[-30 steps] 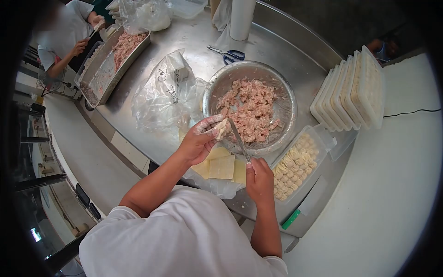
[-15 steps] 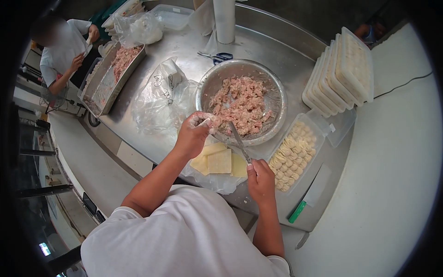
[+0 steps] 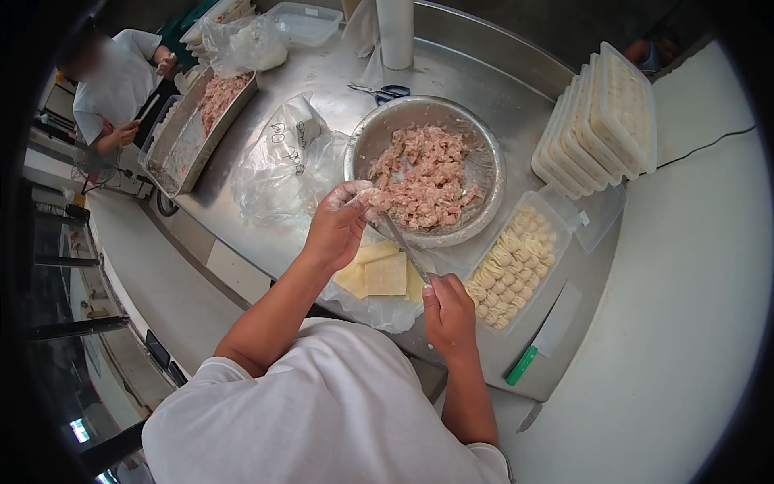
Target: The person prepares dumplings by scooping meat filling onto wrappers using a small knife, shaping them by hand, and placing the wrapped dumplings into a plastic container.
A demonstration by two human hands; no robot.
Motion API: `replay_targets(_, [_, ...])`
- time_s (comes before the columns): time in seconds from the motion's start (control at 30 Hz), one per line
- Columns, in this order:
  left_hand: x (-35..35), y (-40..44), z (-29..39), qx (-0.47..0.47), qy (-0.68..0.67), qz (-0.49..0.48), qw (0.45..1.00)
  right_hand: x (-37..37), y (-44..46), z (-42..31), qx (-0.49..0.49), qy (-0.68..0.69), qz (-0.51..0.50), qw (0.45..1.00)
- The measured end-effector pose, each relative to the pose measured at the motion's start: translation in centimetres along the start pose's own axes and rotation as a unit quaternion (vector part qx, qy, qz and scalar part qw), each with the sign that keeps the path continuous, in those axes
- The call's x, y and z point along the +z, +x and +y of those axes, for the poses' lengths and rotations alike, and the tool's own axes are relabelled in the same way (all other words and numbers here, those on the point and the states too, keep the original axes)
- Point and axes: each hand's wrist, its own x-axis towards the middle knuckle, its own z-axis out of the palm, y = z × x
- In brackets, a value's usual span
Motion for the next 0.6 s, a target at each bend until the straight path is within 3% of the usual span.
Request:
replay_targets(0.23, [0.8, -1.1, 1.0, -0.083, -0.053, 0.008, 0.995, 1.0, 2.6, 0.2, -0.028, -0.067, -0.016, 0.997])
replay_targets(0.37, [-0.7, -0.1, -0.2, -0.064, 0.007, 0.038, 0.997, 2.1, 3.8, 0.9, 0.047, -0.105, -0.006, 0.993])
replay_targets(0.43, [-2.6, 1.0, -2.0, -0.060, 0.008, 0.098, 0.993, 2.4, 4.5, 1.6, 0.077, -0.128, -0.018, 0.989])
replay_targets(0.53, [-3.9, 0.7, -2.5, -0.069, -0.048, 0.092, 0.992, 2.0, 4.5, 2.6, 0.099, -0.136, -0.043, 0.985])
replay_targets(0.6, [-4.1, 0.6, -1.4, -0.059, -0.041, 0.071, 0.995, 0.5, 4.0, 4.2, 0.137, -0.215, -0.042, 0.966])
